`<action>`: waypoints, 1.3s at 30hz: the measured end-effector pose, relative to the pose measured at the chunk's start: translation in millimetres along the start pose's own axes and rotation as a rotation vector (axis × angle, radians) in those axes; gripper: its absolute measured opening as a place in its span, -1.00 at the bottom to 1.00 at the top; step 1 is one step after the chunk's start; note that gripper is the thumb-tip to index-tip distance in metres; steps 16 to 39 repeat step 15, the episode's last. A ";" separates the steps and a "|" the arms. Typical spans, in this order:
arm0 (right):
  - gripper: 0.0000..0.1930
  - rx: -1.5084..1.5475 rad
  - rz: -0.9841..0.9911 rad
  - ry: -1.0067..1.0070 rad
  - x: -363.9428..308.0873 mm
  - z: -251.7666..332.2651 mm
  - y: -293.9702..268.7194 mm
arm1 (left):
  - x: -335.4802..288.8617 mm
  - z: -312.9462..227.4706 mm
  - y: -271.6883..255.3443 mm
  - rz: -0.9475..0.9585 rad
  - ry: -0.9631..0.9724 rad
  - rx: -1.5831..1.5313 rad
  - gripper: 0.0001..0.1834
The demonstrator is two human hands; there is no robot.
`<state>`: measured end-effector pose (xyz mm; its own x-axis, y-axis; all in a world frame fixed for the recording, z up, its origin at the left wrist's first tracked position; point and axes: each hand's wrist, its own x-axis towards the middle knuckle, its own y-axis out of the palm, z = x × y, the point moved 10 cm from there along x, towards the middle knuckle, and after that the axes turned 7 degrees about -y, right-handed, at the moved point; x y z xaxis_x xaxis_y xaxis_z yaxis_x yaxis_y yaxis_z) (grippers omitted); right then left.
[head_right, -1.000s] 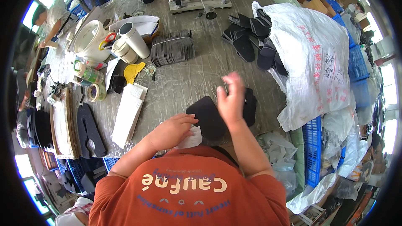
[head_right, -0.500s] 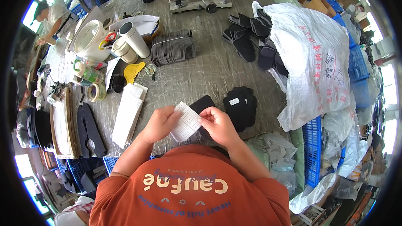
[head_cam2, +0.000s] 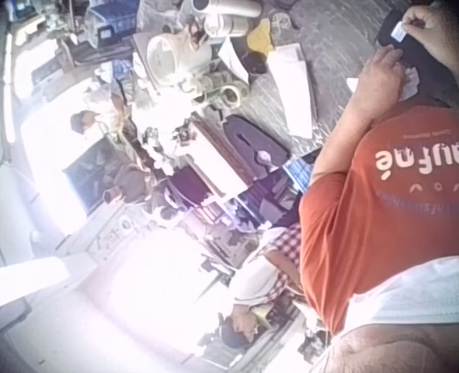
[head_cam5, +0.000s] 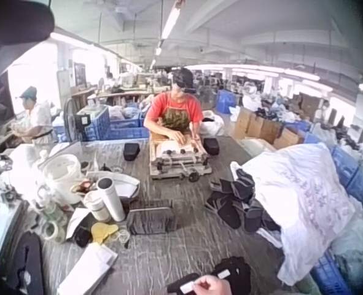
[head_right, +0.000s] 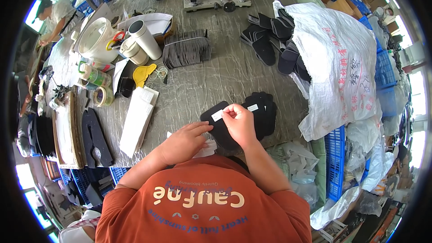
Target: Sorting, labeling, and bundling cut fabric or foam components for footwear manufacturing.
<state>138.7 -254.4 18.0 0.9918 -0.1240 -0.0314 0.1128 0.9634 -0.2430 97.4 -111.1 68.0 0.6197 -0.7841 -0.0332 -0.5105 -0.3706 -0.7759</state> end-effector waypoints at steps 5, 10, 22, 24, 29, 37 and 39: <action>-0.94 0.001 0.016 -0.002 -1.3 0.2 5.6 | -0.1 0.8 0.0 -0.009 0.002 -0.010 -0.76; -0.94 -0.014 0.028 0.005 -2.0 1.8 7.5 | 0.5 1.7 3.8 -0.010 0.016 0.006 -0.75; -0.94 -0.058 0.031 0.025 -2.0 0.9 7.2 | 2.0 0.9 3.7 0.007 0.013 0.014 -0.74; -0.94 -0.058 0.031 0.025 -2.0 0.9 7.2 | 2.0 0.9 3.7 0.007 0.013 0.014 -0.74; -0.94 -0.058 0.031 0.025 -2.0 0.9 7.2 | 2.0 0.9 3.7 0.007 0.013 0.014 -0.74; -0.94 -0.058 0.031 0.025 -2.0 0.9 7.2 | 2.0 0.9 3.7 0.007 0.013 0.014 -0.74; -0.94 -0.058 0.031 0.025 -2.0 0.9 7.2 | 2.0 0.9 3.7 0.007 0.013 0.014 -0.74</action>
